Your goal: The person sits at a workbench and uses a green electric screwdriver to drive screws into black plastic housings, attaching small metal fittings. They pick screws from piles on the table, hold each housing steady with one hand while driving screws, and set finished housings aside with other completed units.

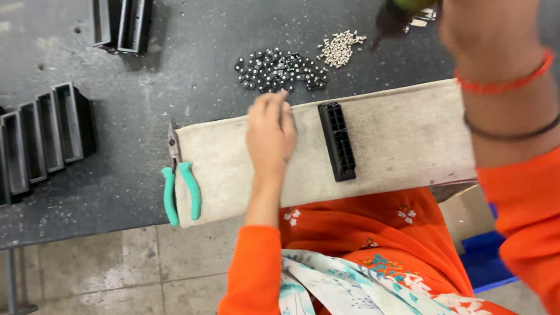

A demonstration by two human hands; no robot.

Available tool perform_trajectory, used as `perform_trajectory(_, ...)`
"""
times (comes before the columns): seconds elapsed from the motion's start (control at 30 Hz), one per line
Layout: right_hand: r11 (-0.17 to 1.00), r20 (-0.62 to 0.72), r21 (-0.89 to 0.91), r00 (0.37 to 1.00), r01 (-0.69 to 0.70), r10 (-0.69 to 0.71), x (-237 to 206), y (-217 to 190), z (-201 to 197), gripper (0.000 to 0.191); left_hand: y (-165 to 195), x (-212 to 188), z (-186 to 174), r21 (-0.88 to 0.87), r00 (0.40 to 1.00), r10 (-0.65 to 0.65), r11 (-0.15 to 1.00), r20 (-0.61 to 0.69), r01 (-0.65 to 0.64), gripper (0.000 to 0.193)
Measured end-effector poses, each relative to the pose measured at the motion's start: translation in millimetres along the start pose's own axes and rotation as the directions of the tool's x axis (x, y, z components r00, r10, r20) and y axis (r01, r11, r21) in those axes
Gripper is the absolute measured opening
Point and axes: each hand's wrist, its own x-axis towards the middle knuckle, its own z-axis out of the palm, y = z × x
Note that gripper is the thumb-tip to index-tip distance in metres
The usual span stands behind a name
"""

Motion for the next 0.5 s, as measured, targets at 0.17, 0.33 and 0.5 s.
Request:
perform_trajectory(0.17,0.998,0.007,-0.057,1.000,-0.024,0.024,-47,15,6,0.025,-6,18,7,0.277,0.997,0.020,0.960,0.069,-0.038,0.022)
perform_trajectory(0.33,0.999,-0.067,-0.027,0.997,-0.043,0.041,-83,43,14,0.022,0,18,3,0.242,0.998,0.047,0.969,0.033,-0.054,0.026)
perform_trajectory(0.5,0.997,-0.078,0.035,0.994,-0.068,0.070,-100,58,13,0.020,2,20,-1,0.255,0.975,0.198,0.942,0.101,-0.218,0.030)
